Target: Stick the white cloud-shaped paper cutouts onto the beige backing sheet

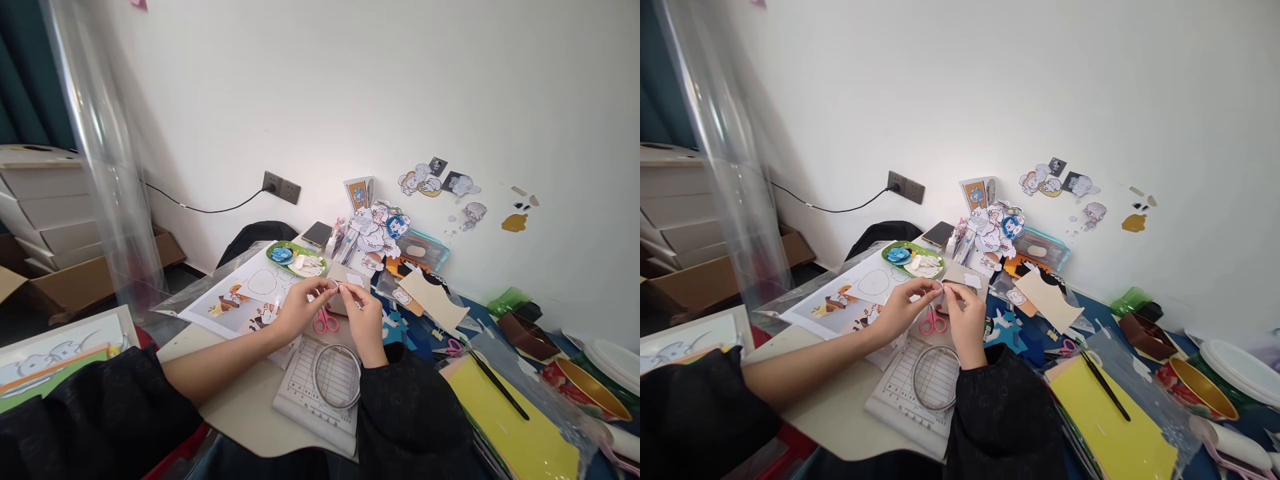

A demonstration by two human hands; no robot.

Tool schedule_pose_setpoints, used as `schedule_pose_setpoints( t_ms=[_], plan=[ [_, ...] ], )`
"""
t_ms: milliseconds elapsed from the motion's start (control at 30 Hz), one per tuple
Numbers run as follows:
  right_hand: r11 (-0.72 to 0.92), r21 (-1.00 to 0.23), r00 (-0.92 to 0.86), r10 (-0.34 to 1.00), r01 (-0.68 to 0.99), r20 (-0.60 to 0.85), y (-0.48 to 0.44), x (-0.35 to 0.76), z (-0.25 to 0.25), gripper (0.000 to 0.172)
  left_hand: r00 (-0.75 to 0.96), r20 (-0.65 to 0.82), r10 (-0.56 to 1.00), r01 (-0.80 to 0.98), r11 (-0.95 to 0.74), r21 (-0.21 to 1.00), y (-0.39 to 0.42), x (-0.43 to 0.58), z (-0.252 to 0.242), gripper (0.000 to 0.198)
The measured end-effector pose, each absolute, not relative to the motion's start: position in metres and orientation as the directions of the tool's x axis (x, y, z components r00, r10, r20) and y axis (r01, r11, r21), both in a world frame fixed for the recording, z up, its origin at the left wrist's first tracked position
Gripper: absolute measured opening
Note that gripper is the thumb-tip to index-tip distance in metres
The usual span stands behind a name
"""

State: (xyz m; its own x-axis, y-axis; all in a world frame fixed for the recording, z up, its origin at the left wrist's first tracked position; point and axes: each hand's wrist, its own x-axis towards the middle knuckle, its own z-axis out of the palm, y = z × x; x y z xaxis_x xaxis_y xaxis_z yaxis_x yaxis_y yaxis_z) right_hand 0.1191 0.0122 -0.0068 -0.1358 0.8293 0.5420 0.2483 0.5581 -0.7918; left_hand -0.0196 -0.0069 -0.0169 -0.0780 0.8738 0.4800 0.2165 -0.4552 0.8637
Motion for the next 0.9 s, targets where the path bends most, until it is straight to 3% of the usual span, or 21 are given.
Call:
schedule_pose_setpoints(
  t_ms=[667,900],
  plan=[
    [0.578,-0.769,-0.152,0.815,0.274,0.559,0.0124,0.1197,-0.0065,0.02,-0.072,0.447,0.892,0.198,-0.427,0.882,-0.0072,-0.0199,-0.0162,0.019],
    [0.57,-0.75,-0.021,0.801,0.337,0.599,0.0141,0.1203,-0.0092,0.017,-0.097,0.413,0.906,0.108,-0.403,0.909,-0.0088,-0.0163,-0.0132,0.017]
  ],
)
